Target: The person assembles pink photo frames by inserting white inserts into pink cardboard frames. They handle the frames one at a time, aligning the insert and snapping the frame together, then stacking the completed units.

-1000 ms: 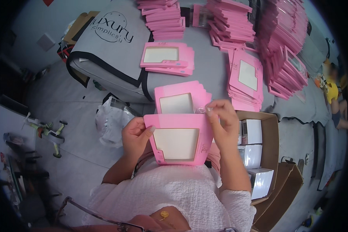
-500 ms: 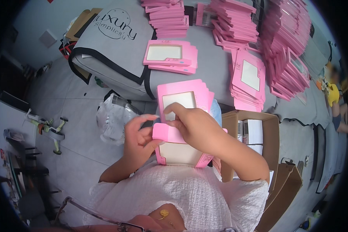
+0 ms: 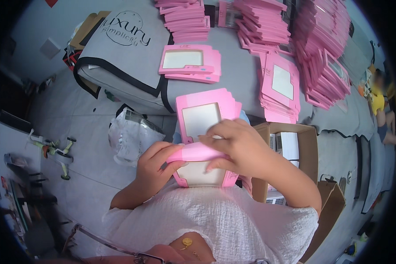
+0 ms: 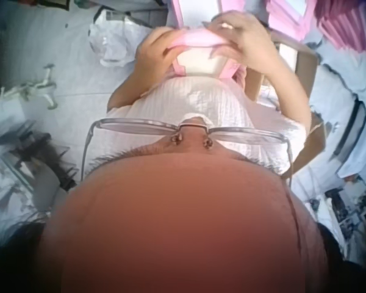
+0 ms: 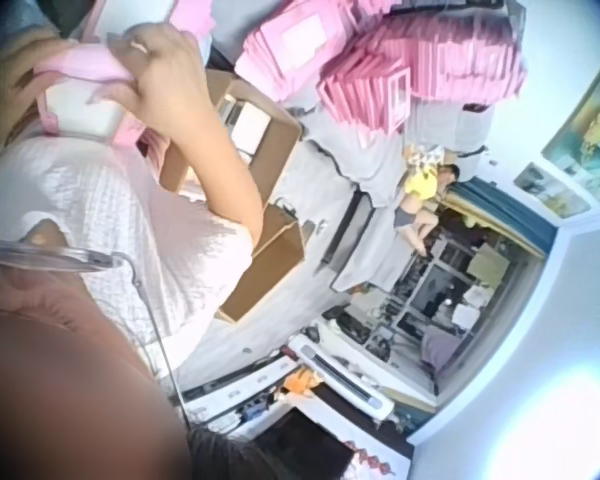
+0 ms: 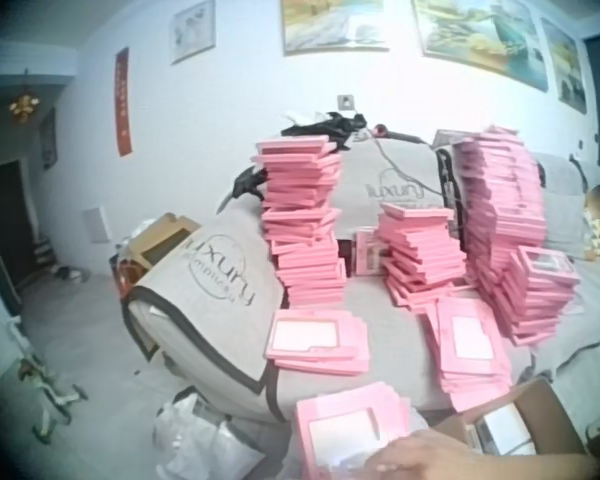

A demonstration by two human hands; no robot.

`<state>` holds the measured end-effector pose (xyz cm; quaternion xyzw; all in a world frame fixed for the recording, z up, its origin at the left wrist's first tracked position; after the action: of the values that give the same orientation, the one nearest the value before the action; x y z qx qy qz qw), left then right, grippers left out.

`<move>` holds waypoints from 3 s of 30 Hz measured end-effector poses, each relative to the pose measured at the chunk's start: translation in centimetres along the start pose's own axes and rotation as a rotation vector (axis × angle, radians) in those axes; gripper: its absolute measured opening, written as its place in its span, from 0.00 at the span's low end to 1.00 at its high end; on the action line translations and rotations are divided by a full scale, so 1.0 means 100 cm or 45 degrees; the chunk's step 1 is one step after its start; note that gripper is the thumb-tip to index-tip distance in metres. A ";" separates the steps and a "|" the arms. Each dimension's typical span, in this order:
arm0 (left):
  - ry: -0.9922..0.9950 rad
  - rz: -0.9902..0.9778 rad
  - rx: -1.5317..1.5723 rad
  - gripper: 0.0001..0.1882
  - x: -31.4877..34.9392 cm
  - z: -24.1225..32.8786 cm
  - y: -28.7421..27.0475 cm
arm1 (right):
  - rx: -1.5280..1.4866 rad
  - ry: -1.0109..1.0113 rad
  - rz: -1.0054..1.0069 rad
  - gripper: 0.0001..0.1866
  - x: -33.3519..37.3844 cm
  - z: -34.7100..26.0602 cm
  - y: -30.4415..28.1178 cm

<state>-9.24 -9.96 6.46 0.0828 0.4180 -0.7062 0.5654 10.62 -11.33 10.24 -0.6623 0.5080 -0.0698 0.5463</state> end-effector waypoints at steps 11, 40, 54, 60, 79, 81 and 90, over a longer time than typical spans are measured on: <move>-0.011 -0.207 0.210 0.11 -0.005 -0.012 0.008 | -0.484 0.743 -0.094 0.12 0.042 0.004 0.000; -0.953 -0.157 0.864 0.15 0.017 -0.026 0.013 | -0.544 0.668 -0.045 0.18 0.001 -0.011 0.007; -0.551 -0.167 0.503 0.19 0.026 -0.023 0.010 | -0.636 0.548 0.049 0.10 -0.005 -0.018 0.006; -0.492 -0.123 0.566 0.23 0.029 -0.010 0.006 | -0.390 0.420 -0.008 0.07 -0.014 -0.026 0.006; -0.187 -0.050 0.376 0.17 0.023 -0.018 0.001 | -0.477 1.007 -0.082 0.07 0.053 0.025 -0.019; -0.177 -0.087 0.376 0.16 0.019 -0.016 0.003 | -0.566 1.053 -0.056 0.06 0.064 0.023 -0.021; -0.171 -0.176 0.334 0.15 0.010 -0.019 0.011 | -0.940 1.319 0.282 0.21 0.079 0.035 0.003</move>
<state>-9.36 -9.42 4.12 0.0794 0.2881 -0.7959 0.5265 16.45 -14.90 4.93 -0.6308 0.7618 -0.1443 -0.0293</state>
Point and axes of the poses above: each hand's wrist, its own x-axis away from the middle knuckle, its own y-axis out of the palm, z = x × y, the point moved 4 cm from there along -x, towards the middle knuckle, and after that the axes turned 11 degrees about z, right-handed, at the moved point
